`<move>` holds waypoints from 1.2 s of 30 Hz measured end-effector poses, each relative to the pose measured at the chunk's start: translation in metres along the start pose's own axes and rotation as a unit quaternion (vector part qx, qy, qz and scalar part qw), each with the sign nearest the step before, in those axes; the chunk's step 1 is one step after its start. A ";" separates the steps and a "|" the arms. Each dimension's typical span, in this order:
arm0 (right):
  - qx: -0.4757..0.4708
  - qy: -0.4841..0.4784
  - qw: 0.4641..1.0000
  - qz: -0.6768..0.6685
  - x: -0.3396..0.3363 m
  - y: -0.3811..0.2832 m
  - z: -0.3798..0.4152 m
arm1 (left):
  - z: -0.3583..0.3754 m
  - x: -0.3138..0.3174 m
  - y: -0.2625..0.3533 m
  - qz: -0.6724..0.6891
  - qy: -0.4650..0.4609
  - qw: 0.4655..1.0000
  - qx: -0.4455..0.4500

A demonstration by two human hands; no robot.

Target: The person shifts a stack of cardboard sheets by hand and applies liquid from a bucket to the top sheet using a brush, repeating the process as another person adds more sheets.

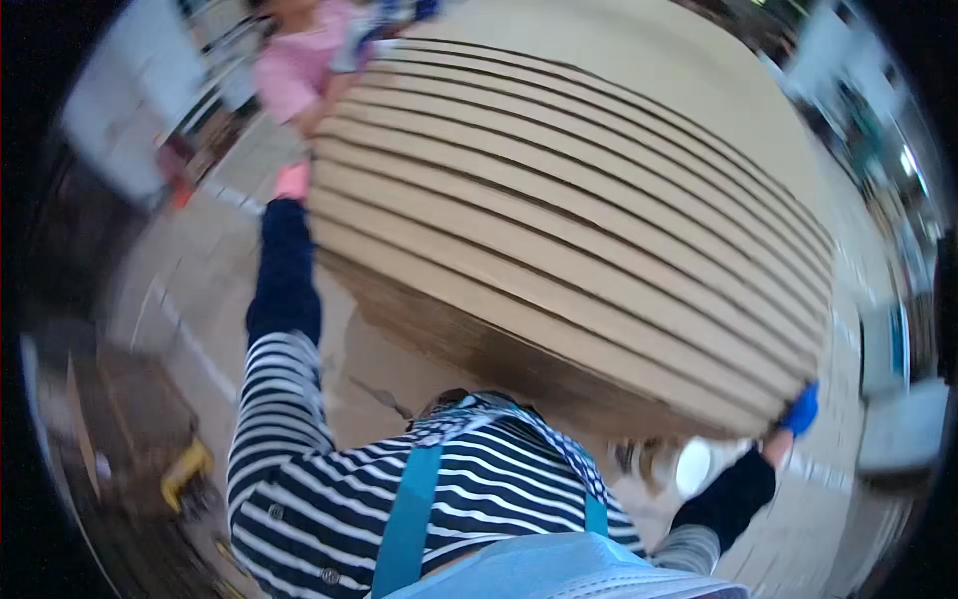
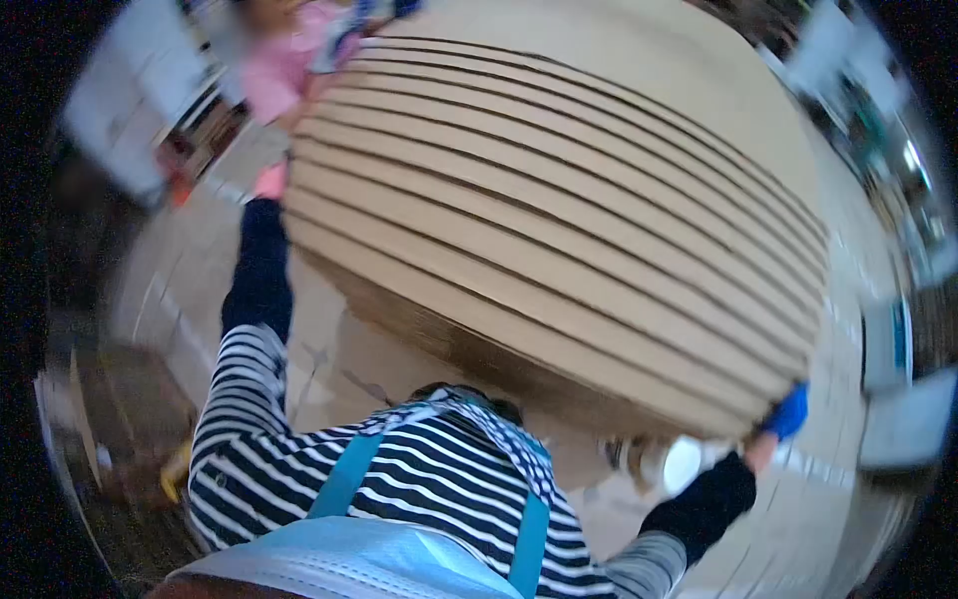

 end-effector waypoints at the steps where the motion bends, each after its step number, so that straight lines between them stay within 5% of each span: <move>1: 0.016 0.011 0.995 -0.096 0.001 0.023 -0.010 | 0.001 0.001 -0.001 0.003 -0.035 0.999 0.000; 2: -0.200 -0.004 0.978 0.050 -0.006 0.044 -0.033 | 0.003 0.000 0.001 0.007 -0.070 0.998 -0.001; 3: -0.147 0.001 0.983 0.113 -0.010 0.075 -0.047 | 0.005 -0.002 0.003 0.010 -0.105 0.994 -0.003; 4: -0.115 -0.044 0.937 0.326 -0.011 0.043 -0.037 | -0.007 0.010 -0.017 0.271 -0.088 0.951 -0.121; 5: -0.066 -0.002 0.958 0.278 -0.015 0.021 -0.021 | 0.012 -0.007 -0.006 0.287 -0.160 0.911 -0.250; 7: -0.096 0.028 0.964 0.248 -0.016 0.014 -0.013 | 0.005 -0.011 -0.017 0.057 -0.038 0.991 -0.111; 9: -0.046 0.027 0.953 0.298 -0.015 0.020 -0.016 | 0.011 -0.025 -0.006 0.163 -0.054 0.972 -0.159; 11: -0.042 -0.001 0.949 0.312 -0.014 -0.005 -0.004 | 0.005 -0.018 -0.014 0.153 -0.030 0.963 -0.218; 12: -0.056 -0.008 0.950 0.308 -0.015 0.050 -0.036 | 0.021 -0.039 -0.006 0.044 -0.025 0.961 -0.271; 14: 0.056 -0.071 0.993 0.074 -0.017 0.054 -0.026 | 0.041 -0.058 0.012 0.043 -0.003 0.966 -0.256; 17: 0.146 -0.204 0.921 -0.299 -0.049 0.045 -0.002 | 0.059 -0.100 0.024 0.006 0.089 0.973 -0.214; 19: 0.205 -0.109 0.930 -0.286 -0.075 0.045 0.012 | 0.037 -0.062 -0.026 0.067 -0.097 0.973 -0.200; 21: 0.222 -0.190 0.939 -0.181 -0.080 0.069 0.022 | -0.004 0.001 -0.097 0.072 -0.194 0.950 -0.232; 24: 0.157 -0.171 0.970 0.071 -0.068 0.035 0.043 | 0.012 -0.018 -0.071 -0.030 -0.176 0.967 -0.179; 29: -0.070 -0.220 0.837 0.496 -0.047 -0.004 0.038 | 0.023 -0.040 -0.055 -0.117 -0.157 0.971 -0.140; 35: -0.129 -0.210 0.802 0.544 -0.054 -0.030 0.035 | -0.007 -0.052 -0.069 -0.102 -0.132 0.978 -0.122; 36: -0.041 -0.243 0.844 0.476 -0.065 -0.040 0.037 | -0.046 -0.032 -0.101 -0.193 -0.169 0.966 -0.026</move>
Point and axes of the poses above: each hand's wrist, its own z-axis away from the middle knuckle, its own x-axis out of the palm, y = z × x, the point moved 6 cm from there along -z, towards the middle knuckle, and after that the axes turned 13 degrees about -x, right-handed, at the moved point
